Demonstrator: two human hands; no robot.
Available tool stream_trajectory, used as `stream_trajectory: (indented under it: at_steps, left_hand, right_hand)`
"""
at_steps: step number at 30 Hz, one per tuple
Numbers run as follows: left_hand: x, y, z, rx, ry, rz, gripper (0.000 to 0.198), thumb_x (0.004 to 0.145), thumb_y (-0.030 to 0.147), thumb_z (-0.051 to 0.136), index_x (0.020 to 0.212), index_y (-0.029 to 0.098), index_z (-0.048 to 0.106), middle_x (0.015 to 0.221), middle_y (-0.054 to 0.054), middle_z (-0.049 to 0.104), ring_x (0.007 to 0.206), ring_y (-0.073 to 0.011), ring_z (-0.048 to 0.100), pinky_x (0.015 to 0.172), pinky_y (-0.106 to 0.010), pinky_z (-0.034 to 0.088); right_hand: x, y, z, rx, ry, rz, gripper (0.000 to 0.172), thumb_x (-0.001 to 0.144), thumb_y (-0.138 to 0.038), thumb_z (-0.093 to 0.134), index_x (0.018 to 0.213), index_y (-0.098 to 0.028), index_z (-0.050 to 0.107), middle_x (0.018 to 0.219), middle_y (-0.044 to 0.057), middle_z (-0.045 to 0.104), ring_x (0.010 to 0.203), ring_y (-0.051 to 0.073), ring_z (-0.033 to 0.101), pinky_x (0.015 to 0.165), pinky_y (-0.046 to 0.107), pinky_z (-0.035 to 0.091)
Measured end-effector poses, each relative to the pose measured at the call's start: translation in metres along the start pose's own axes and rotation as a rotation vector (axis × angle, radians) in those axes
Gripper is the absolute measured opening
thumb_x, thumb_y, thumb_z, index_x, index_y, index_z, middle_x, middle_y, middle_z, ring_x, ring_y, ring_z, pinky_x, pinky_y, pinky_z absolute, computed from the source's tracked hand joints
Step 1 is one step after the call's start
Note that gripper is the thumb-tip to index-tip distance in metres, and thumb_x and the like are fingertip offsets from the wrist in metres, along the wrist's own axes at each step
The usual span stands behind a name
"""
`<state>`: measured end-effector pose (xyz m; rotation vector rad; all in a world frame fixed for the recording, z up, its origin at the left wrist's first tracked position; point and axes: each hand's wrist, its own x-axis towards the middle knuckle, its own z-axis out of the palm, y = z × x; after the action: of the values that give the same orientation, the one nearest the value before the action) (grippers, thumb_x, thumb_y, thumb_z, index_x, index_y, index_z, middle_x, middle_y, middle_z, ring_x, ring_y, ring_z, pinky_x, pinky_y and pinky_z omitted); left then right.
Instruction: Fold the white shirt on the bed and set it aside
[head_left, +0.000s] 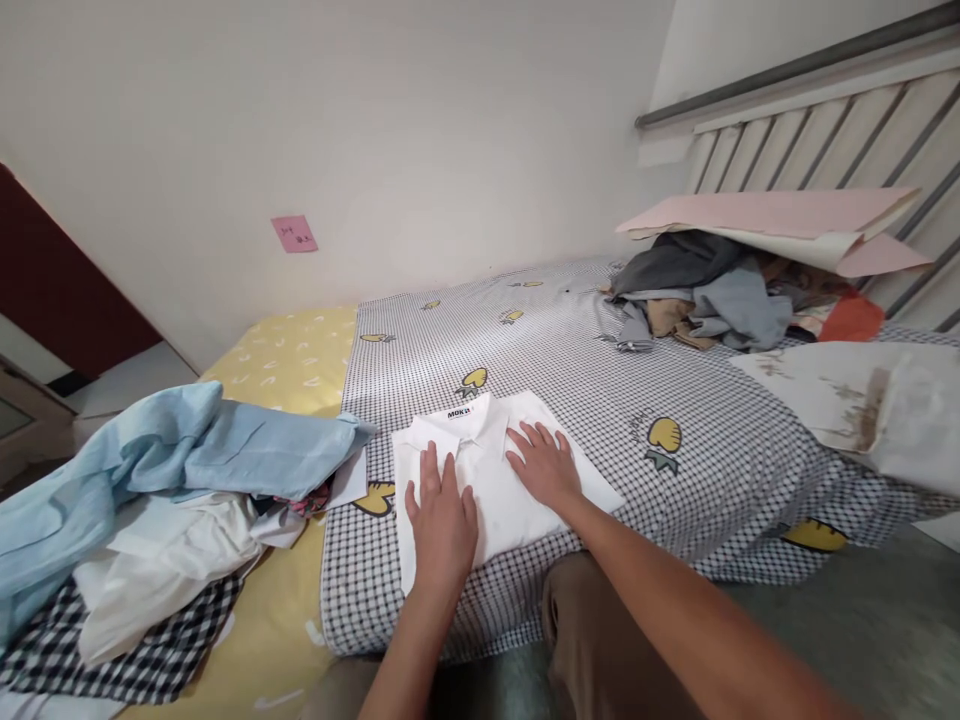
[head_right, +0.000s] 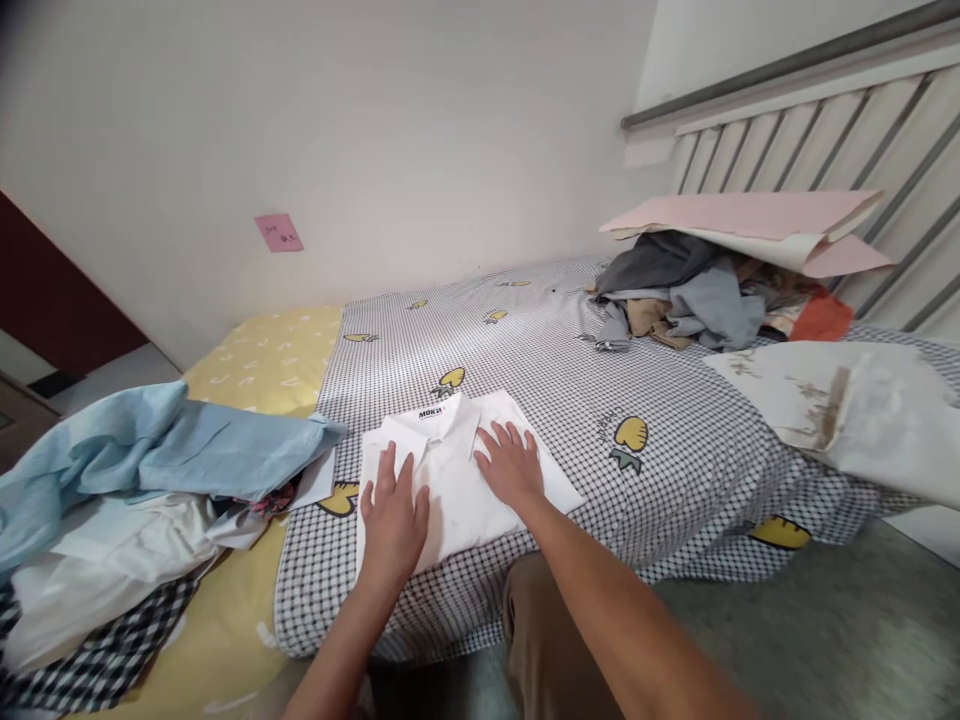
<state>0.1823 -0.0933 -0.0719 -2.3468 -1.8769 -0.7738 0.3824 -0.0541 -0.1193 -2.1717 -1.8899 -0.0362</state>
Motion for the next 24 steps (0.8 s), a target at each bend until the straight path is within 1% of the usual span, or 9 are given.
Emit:
stream_trajectory:
  at_steps: [3,5,8,11,13,17,20,22,24]
  left_hand:
    - [0.005,-0.001,0.025,0.061,-0.066,-0.011,0.054,0.101,0.026,0.034,0.153,0.015,0.044,0.169,-0.014,0.026,0.156,-0.0270,0.028,0.123,-0.059,0.030]
    - [0.003,-0.005,0.039,0.117,-0.104,-0.002,0.054,0.102,0.027,0.032,0.154,0.017,0.043,0.167,-0.013,0.029,0.155,-0.0278,0.031,0.123,-0.062,0.028]
    - [-0.003,-0.012,0.053,0.185,-0.108,0.026,0.052,0.103,0.029,0.031,0.152,0.021,0.046,0.165,-0.011,0.033,0.153,-0.0292,0.033,0.122,-0.065,0.027]
    - [-0.005,-0.014,0.057,0.214,-0.086,0.033,0.052,0.103,0.030,0.031,0.152,0.023,0.045,0.165,-0.011,0.033,0.153,-0.0295,0.034,0.122,-0.065,0.029]
    - [-0.005,-0.014,0.058,0.223,-0.073,0.038,0.052,0.103,0.030,0.031,0.153,0.023,0.045,0.164,-0.011,0.033,0.152,-0.0294,0.035,0.122,-0.064,0.030]
    - [-0.004,-0.012,0.058,0.235,-0.070,0.032,0.051,0.103,0.029,0.032,0.153,0.023,0.044,0.164,-0.010,0.034,0.152,-0.0293,0.035,0.122,-0.064,0.029]
    - [-0.005,-0.012,0.058,0.237,-0.070,0.027,0.051,0.103,0.029,0.033,0.152,0.023,0.044,0.164,-0.010,0.034,0.152,-0.0297,0.036,0.123,-0.065,0.029]
    - [-0.005,-0.011,0.057,0.237,-0.066,0.028,0.051,0.103,0.028,0.035,0.152,0.023,0.044,0.163,-0.011,0.034,0.152,-0.0301,0.036,0.122,-0.065,0.029]
    - [-0.005,-0.011,0.056,0.243,-0.068,0.031,0.050,0.102,0.028,0.035,0.152,0.023,0.044,0.163,-0.011,0.034,0.151,-0.0305,0.037,0.122,-0.065,0.030]
  right_hand:
    - [0.000,-0.001,0.000,-0.001,0.009,-0.006,0.055,0.105,-0.048,0.028,0.156,-0.031,0.043,0.166,0.002,0.037,0.154,0.027,0.025,0.124,0.055,0.014]
    - [0.000,-0.001,0.000,0.001,0.010,0.001,0.055,0.105,-0.048,0.028,0.155,-0.031,0.044,0.166,0.003,0.037,0.154,0.028,0.025,0.124,0.055,0.014]
    - [0.001,-0.002,0.000,0.008,0.004,0.007,0.055,0.105,-0.048,0.029,0.155,-0.032,0.044,0.166,0.002,0.036,0.154,0.027,0.025,0.124,0.055,0.014]
    - [0.002,-0.002,0.000,0.013,-0.003,0.008,0.054,0.105,-0.047,0.029,0.155,-0.033,0.044,0.166,0.002,0.036,0.155,0.027,0.024,0.124,0.055,0.014]
    - [0.002,-0.002,0.000,0.018,0.002,0.009,0.054,0.105,-0.046,0.030,0.155,-0.031,0.044,0.166,0.002,0.037,0.154,0.027,0.025,0.124,0.055,0.014]
    - [0.000,-0.003,-0.001,0.021,0.033,0.020,0.059,0.105,-0.042,0.034,0.162,-0.026,0.031,0.165,0.007,0.038,0.153,0.027,0.028,0.124,0.054,0.016]
    - [-0.001,-0.004,-0.004,-0.003,0.041,-0.001,0.059,0.105,-0.038,0.036,0.163,-0.034,0.026,0.167,0.007,0.034,0.152,0.027,0.030,0.122,0.054,0.019]
    - [-0.002,-0.003,-0.005,-0.012,0.035,-0.044,0.057,0.105,-0.035,0.036,0.162,-0.040,0.027,0.169,0.005,0.030,0.153,0.027,0.030,0.122,0.055,0.020]
    - [-0.002,-0.002,-0.005,-0.007,0.012,-0.083,0.054,0.106,-0.034,0.034,0.160,-0.043,0.031,0.168,0.003,0.032,0.153,0.028,0.029,0.121,0.055,0.021]
